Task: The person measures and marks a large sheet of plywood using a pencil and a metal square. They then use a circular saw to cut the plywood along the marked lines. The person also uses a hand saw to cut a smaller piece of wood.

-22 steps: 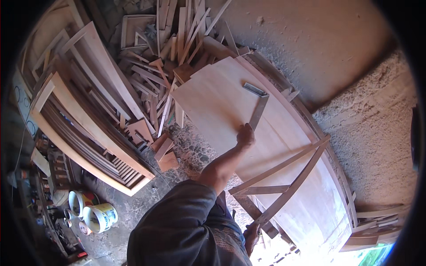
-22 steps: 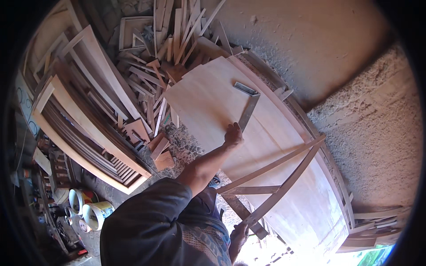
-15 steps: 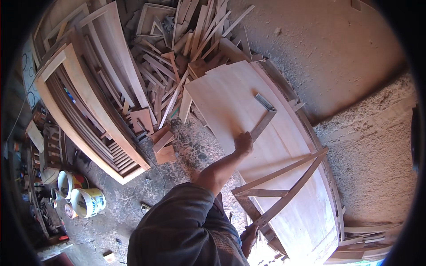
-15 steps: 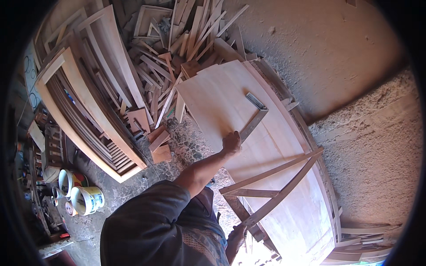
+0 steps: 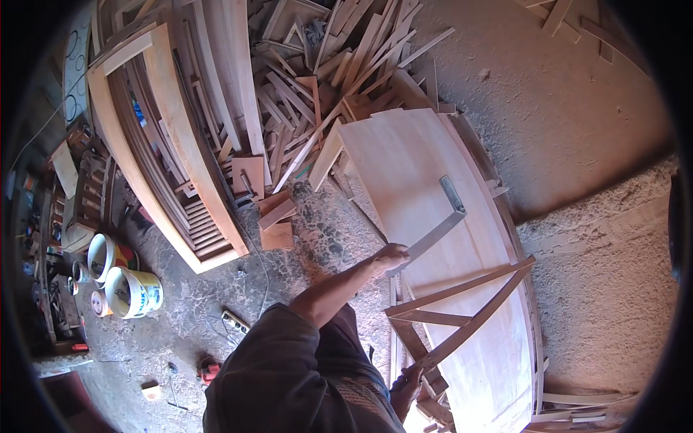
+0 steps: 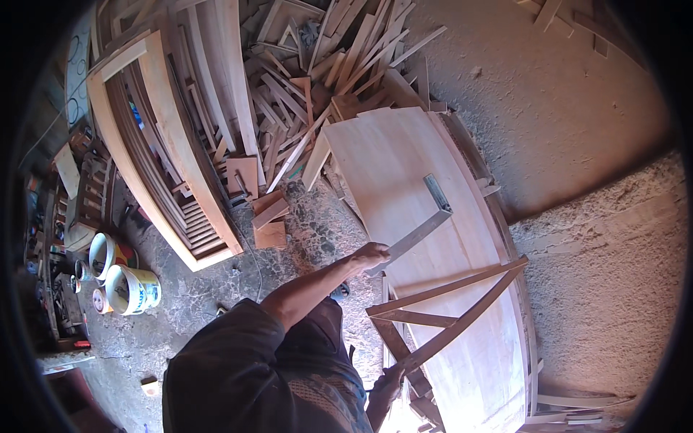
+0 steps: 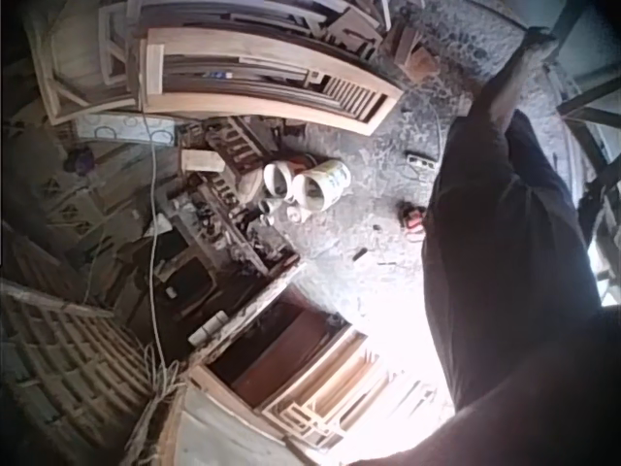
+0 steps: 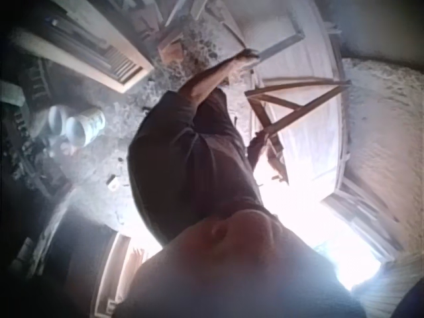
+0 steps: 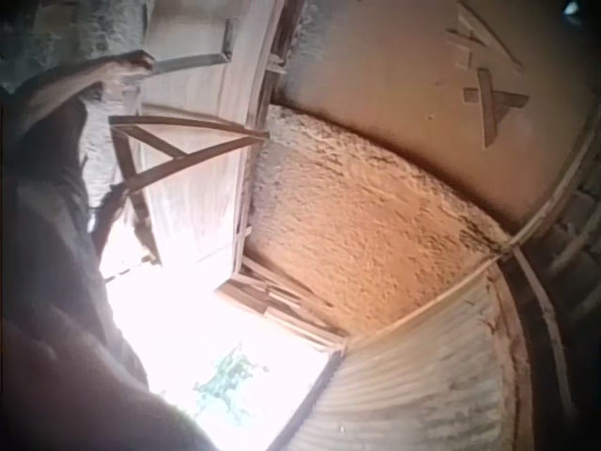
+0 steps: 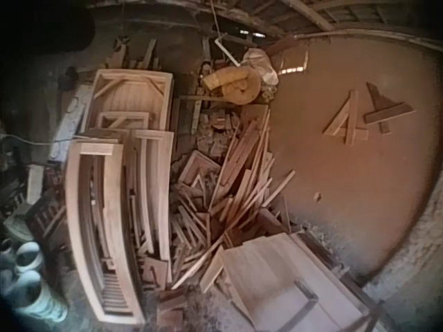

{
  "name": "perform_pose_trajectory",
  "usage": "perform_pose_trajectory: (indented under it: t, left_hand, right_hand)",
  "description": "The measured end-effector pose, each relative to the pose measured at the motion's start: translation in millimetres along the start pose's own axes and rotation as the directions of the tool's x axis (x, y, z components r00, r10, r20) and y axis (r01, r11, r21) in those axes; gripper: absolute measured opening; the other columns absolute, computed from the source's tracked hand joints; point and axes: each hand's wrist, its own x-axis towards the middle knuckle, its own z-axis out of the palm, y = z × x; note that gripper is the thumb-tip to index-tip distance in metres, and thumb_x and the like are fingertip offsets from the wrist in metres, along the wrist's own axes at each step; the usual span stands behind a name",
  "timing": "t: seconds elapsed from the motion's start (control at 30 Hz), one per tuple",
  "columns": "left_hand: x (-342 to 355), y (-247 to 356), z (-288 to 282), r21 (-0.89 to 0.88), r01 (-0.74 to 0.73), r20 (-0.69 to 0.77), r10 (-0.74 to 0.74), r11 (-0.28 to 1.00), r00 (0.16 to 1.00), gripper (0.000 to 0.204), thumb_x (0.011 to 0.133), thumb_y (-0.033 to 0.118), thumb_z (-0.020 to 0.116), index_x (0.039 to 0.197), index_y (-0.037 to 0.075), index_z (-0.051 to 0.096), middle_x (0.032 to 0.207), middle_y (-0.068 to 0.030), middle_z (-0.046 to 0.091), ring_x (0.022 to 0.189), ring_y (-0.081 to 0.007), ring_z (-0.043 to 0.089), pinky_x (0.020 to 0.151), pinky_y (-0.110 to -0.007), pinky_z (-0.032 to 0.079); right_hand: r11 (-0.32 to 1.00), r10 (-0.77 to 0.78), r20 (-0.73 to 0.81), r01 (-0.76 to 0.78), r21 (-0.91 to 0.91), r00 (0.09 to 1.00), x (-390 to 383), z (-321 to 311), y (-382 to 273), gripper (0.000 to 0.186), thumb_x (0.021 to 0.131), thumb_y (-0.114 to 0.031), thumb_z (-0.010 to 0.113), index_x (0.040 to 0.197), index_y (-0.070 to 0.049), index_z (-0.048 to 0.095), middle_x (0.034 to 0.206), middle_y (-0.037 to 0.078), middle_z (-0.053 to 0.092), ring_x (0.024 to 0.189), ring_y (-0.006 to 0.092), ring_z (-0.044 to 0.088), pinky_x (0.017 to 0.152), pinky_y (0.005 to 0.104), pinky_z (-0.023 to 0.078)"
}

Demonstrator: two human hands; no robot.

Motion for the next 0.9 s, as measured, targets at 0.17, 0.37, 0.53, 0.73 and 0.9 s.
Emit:
perform_pose_trajectory:
  t: [0.17,0.37,0.53,0.73,0.9]
  left_hand:
    - [-111,-15,-64,-0.250,0.038,-0.051,-0.053,0.967,0.997,0.021,0.103,0.015,0.054,0.102,-0.003,0.065,0.084,-0.0063,0.066,0.066,-0.0132,0.063,0.062,-0.030,0.050]
    - [-178,-113,-136,-0.321,-0.024,-0.319,-0.084,0.947,0.944,0.027,0.102,0.024,0.058,0.111,-0.001,0.066,0.085,-0.0028,0.061,0.070,-0.0109,0.059,0.058,-0.027,0.052]
    - [-176,-193,-170,-0.139,-0.060,-0.332,0.011,0.988,0.943,0.026,0.103,0.027,0.057,0.108,0.002,0.064,0.081,0.0009,0.055,0.072,-0.0097,0.056,0.057,-0.030,0.051]
    - [-179,-229,-213,-0.188,0.278,-0.439,-0.333,0.942,0.834,0.024,0.101,0.023,0.055,0.097,0.002,0.066,0.072,-0.0033,0.057,0.068,-0.0131,0.060,0.055,-0.033,0.051]
    - [-148,-309,-272,0.042,0.597,-0.404,-0.533,0.801,0.743,0.028,0.099,0.029,0.054,0.103,0.006,0.069,0.085,-0.0153,0.069,0.079,-0.0290,0.070,0.068,-0.042,0.057]
  right_hand:
    - [0.998,-0.011,-0.014,0.012,0.054,1.000,12,-7,12,0.038,0.097,-0.051,0.063,0.087,-0.015,0.058,0.071,-0.002,0.055,0.047,0.0041,0.038,0.038,0.0195,0.026]
    - [0.997,0.015,-0.024,-0.014,0.075,1.000,18,6,22,0.036,0.097,-0.050,0.063,0.087,-0.016,0.059,0.073,-0.003,0.056,0.050,0.0037,0.042,0.039,0.0180,0.030]
    - [0.997,0.048,-0.120,-0.041,0.059,0.992,37,-1,31,0.035,0.099,-0.049,0.061,0.098,-0.014,0.061,0.077,0.002,0.055,0.048,0.0051,0.043,0.034,0.0197,0.029]
    - [0.997,-0.005,-0.183,-0.009,-0.073,0.983,22,11,25,0.036,0.098,-0.050,0.062,0.086,-0.016,0.057,0.071,-0.004,0.050,0.048,0.0030,0.040,0.036,0.0178,0.028]
    - [0.962,0.035,-0.320,-0.119,-0.245,0.947,41,-30,47,0.042,0.092,-0.058,0.065,0.109,-0.020,0.060,0.084,-0.004,0.055,0.060,0.0100,0.049,0.042,0.0248,0.037]
